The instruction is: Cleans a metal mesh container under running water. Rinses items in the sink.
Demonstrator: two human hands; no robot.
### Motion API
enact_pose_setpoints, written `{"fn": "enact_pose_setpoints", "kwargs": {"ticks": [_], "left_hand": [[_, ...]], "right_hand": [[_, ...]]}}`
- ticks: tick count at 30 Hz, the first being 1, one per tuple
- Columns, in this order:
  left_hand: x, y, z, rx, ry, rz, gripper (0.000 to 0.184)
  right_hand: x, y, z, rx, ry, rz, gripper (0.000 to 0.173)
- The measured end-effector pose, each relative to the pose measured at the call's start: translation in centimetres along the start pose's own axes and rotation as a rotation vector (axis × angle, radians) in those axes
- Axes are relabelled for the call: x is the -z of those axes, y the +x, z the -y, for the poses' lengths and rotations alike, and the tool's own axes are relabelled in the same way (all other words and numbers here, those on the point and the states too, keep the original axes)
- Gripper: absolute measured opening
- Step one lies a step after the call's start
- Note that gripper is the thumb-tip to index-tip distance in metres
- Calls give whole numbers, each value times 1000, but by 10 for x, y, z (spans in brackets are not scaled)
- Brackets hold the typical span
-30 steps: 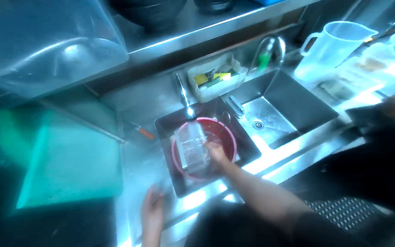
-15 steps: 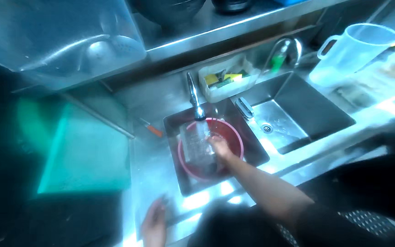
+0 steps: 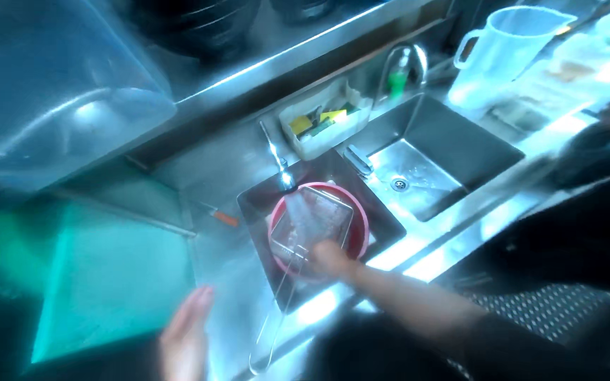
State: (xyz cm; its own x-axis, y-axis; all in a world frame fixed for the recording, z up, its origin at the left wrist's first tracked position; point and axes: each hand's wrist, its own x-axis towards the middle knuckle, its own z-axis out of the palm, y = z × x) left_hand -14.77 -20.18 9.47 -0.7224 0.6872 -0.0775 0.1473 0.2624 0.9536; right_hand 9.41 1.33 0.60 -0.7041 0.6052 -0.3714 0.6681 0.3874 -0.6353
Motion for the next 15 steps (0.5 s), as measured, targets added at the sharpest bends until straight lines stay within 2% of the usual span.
{"fn": "enact_pose_setpoints", "kwargs": {"ticks": [4,6,8,11,13,15], "left_hand": [[-22,9,-31,-248,297,272,37],[-48,14,-33,-280,444,387,45],[-73,23,-32,-232,563,452,58],[-101,50,-28,-116,719,418,71],[-112,72,-24,-39,756,398,67],[-120,90,-19,35,753,434,47]], "right_hand": [[-1,-4,18,-19,-124,25,44],[0,-7,29,-34,-150,39,44],[0,-11,38,-33,-155,48,43],[-8,-19,41,-9,-128,12,40],[-15,-24,39,28,-119,-30,37],[-24,-27,35,89,-119,-78,37]]}}
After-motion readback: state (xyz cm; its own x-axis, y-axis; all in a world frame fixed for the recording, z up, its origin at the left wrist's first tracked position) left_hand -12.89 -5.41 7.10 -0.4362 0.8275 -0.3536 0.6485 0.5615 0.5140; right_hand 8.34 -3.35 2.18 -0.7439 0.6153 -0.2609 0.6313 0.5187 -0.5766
